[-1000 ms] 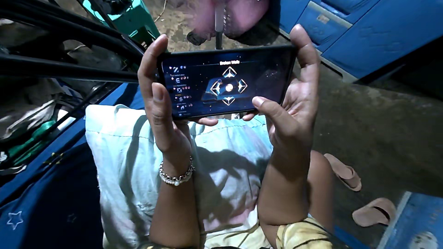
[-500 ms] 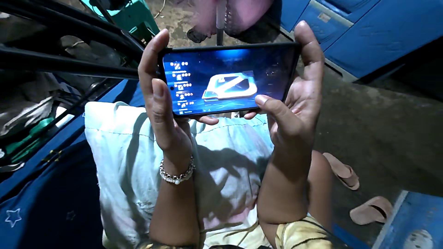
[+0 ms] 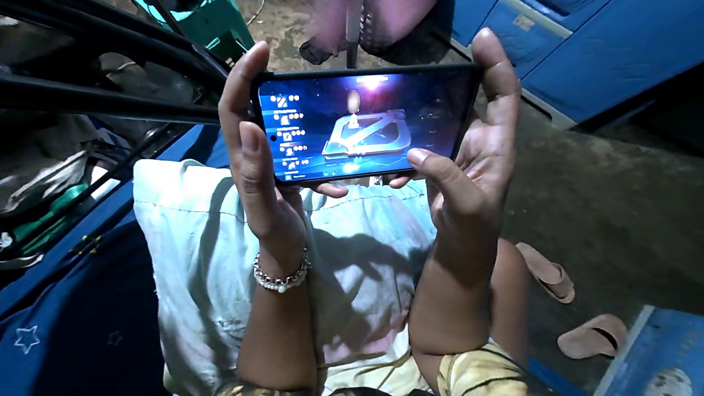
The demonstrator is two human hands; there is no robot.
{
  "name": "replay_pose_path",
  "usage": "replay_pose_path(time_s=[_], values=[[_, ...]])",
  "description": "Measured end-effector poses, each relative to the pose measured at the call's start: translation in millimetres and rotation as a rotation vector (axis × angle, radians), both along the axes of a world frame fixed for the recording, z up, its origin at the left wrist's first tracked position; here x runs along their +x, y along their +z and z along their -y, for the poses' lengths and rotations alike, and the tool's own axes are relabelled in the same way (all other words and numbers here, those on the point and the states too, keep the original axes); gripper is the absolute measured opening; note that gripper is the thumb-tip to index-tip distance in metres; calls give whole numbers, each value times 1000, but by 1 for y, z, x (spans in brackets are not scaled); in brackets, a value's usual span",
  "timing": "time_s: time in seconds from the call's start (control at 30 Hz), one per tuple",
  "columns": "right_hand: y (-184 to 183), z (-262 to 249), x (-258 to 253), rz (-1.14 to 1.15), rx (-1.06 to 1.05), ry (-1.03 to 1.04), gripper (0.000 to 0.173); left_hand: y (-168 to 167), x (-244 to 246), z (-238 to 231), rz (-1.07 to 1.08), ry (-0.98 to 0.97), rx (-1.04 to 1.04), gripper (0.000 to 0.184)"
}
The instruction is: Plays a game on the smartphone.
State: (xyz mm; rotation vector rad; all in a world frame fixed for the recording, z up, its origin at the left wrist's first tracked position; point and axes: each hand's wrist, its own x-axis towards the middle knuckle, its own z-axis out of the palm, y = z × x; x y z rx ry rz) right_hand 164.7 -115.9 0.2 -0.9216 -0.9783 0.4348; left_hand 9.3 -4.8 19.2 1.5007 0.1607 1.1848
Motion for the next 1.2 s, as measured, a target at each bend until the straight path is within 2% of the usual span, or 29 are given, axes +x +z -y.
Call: replay_pose_path(time_s=[0.6, 0.77, 0.87, 1.2], values=[[-1, 0, 2, -12, 1, -13, 87, 1, 2, 1, 16, -4, -23, 49], [2, 5, 5, -54, -27, -35, 89, 1, -2, -1, -69, -113, -60, 67], [4, 6, 8, -68, -32, -47, 85, 3, 1, -1, -46, -169, -105, 76], [5, 8, 9, -97, -26, 5, 84, 4, -1, 0, 3, -226, -168, 75]])
